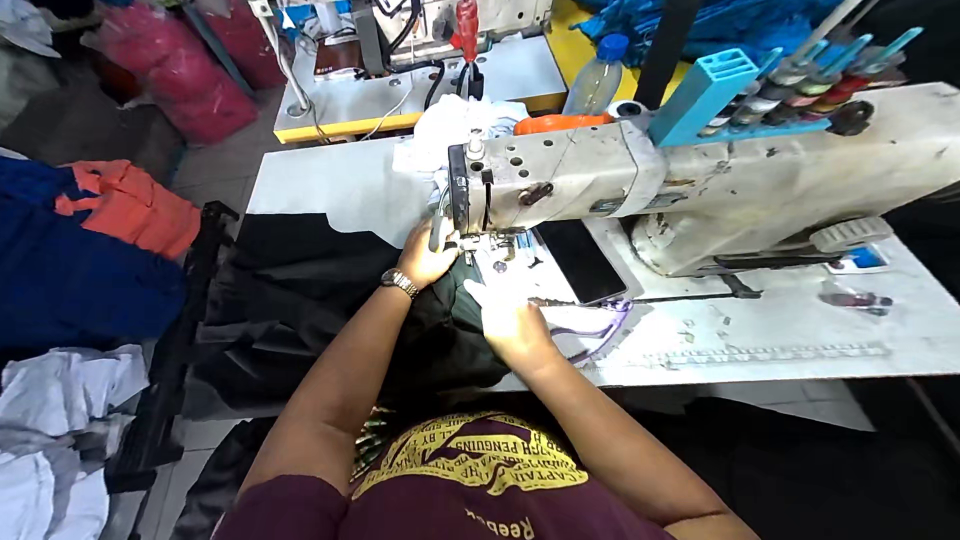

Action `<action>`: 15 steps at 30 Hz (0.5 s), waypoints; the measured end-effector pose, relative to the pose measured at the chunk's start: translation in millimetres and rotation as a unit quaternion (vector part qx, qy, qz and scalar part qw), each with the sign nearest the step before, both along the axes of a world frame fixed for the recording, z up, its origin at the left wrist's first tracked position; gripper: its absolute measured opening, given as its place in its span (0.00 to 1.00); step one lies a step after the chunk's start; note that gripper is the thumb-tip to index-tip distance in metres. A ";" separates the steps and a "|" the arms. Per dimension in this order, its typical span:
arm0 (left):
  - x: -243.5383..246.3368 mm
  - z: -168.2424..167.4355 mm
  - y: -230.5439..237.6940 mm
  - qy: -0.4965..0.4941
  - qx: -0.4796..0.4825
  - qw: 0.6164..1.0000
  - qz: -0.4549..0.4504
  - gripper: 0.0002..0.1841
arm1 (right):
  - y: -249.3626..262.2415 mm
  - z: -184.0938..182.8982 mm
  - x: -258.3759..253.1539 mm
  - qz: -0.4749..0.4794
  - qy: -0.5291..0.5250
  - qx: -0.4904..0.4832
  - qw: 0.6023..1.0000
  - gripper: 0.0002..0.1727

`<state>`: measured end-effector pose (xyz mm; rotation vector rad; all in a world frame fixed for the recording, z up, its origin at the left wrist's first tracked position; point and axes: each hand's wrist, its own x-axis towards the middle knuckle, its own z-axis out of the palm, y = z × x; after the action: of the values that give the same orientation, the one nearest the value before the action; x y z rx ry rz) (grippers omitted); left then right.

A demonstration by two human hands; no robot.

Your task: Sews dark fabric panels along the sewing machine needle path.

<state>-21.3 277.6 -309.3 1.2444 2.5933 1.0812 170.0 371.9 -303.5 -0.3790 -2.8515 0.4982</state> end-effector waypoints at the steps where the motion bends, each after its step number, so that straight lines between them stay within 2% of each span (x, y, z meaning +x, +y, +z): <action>1: 1.9 -0.6 -5.3 -0.003 0.010 1.000 -0.012 0.22 | -2.9 -0.4 1.9 0.006 -0.001 0.000 1.000 0.24; 4: 15.3 -1.8 -22.0 0.038 0.011 0.998 -0.048 0.14 | -6.1 -0.4 7.0 0.031 -0.008 -0.010 0.999 0.25; 6: 21.4 -2.4 -28.6 0.065 -0.006 0.996 -0.066 0.18 | -5.7 -3.2 8.5 0.044 0.013 -0.007 0.999 0.24; 9: 24.2 -4.8 -25.4 0.080 0.035 0.995 -0.040 0.12 | -4.7 -10.0 9.3 0.057 0.059 0.011 0.997 0.23; 10: 23.3 -4.0 -21.6 0.079 0.044 0.995 -0.029 0.13 | -4.2 -11.3 9.5 0.058 0.067 0.016 0.996 0.23; 12: 18.6 -4.7 -14.1 0.077 0.002 0.997 -0.023 0.22 | -3.6 -12.9 10.1 0.057 0.074 0.017 0.995 0.23; 15: 15.1 -4.4 -5.9 0.054 -0.039 0.997 -0.032 0.21 | -2.9 -13.7 10.7 0.054 0.084 0.016 0.995 0.23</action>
<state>-6.2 271.7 -313.7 1.3947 2.6252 0.9155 180.7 369.0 -317.2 -0.1694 -2.7234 0.4799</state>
